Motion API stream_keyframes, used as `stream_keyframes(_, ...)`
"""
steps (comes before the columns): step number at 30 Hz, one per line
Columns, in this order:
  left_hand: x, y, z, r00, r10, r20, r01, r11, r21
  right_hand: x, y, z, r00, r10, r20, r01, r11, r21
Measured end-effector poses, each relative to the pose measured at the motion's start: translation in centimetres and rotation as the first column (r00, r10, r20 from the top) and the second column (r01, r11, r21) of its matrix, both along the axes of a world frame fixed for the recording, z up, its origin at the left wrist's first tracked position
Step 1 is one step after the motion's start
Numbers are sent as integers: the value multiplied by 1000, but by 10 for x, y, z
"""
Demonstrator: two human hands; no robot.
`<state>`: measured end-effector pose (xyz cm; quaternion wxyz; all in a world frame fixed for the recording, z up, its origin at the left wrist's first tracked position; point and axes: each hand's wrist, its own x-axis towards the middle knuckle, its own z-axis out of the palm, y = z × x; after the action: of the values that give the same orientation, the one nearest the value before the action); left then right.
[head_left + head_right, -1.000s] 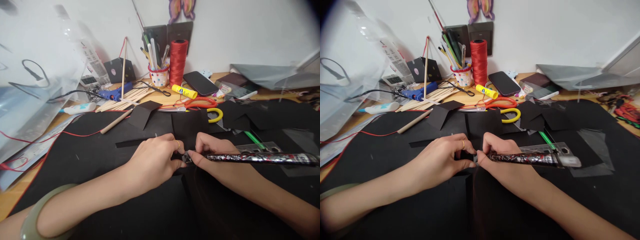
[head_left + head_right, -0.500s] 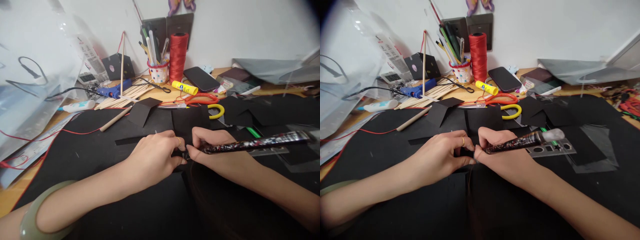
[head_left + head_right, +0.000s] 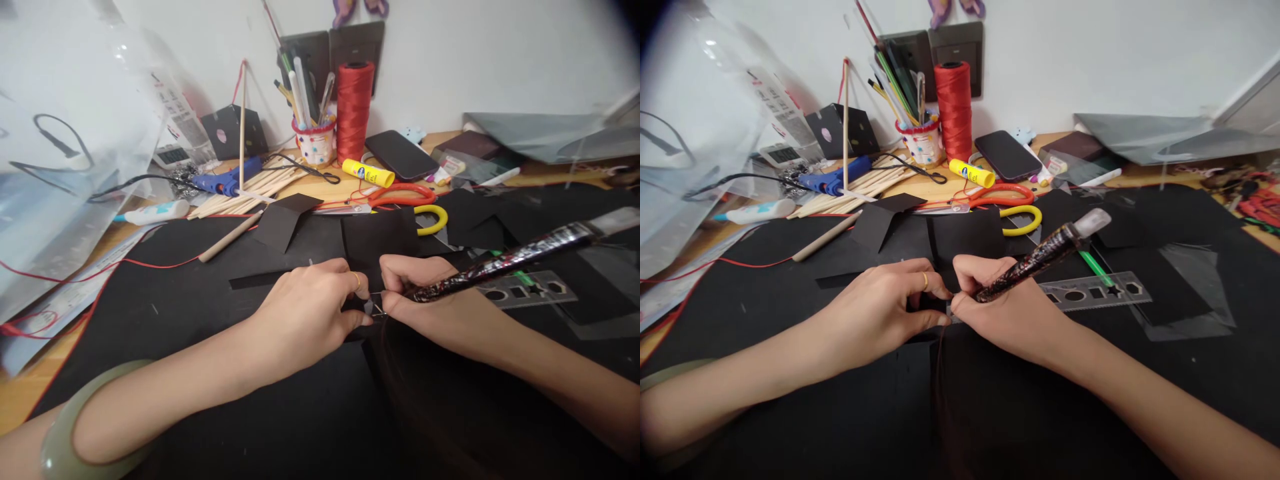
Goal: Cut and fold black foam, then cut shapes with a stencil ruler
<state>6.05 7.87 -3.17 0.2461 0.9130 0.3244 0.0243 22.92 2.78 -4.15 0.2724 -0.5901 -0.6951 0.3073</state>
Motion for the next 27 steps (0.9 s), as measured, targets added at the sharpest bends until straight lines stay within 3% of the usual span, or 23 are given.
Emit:
stream_keyframes(18,1,1,0,1000,20,4,-20,999,-46,2,-2,-5,990,39,-138,-45,998,-37)
stream_keyframes(22,2,0,0,1000,21,20,-20,999,-48,7,2,-8,977,-78,-200,84,996,19)
stream_keyframes(27,1,-1,1,1000,23,2,-23,998,-55,18,3,-5,938,-272,-215,293,954,71)
